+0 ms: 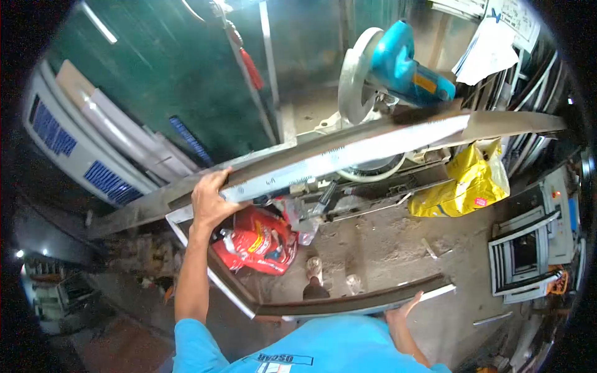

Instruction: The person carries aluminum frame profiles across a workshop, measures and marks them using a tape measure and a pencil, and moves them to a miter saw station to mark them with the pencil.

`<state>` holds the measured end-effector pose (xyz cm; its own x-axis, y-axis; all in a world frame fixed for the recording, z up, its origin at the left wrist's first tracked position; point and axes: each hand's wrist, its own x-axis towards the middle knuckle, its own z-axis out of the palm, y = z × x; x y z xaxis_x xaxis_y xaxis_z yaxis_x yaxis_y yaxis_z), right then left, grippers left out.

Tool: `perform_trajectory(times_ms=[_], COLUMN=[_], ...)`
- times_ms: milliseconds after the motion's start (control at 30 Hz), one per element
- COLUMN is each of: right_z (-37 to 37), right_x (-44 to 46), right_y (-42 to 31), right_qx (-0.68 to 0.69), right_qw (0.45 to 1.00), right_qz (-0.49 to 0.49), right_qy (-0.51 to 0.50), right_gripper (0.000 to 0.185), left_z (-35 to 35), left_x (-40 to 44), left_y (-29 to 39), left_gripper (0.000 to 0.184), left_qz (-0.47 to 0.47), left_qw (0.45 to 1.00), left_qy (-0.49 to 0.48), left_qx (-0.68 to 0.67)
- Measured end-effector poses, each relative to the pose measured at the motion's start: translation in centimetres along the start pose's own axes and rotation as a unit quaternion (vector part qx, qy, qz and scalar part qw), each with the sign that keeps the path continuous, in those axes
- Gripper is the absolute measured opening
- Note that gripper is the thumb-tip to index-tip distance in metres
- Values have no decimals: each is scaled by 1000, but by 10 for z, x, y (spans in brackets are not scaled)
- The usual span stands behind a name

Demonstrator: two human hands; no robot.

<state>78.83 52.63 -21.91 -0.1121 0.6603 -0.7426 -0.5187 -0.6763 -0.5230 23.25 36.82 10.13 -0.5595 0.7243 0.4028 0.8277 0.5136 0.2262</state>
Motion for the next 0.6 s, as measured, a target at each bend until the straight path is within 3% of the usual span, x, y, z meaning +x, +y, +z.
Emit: perform_trajectory(times_ms=[233, 600], right_z=[19, 7], right_x=[-56, -58], right_y=[52, 92], right_qx=[17, 10], right_qw=[994, 990], right_qz=[-35, -53], right_qy=[99, 133], right_gripper=[105, 95], left_z=[75, 92], left_x=[40, 48], left_y=[-56, -74], left_gripper=[87, 85], left_qz=[39, 23], left_qw=[996, 991], left_qy=[-77, -105], left_qx=[-35, -82])
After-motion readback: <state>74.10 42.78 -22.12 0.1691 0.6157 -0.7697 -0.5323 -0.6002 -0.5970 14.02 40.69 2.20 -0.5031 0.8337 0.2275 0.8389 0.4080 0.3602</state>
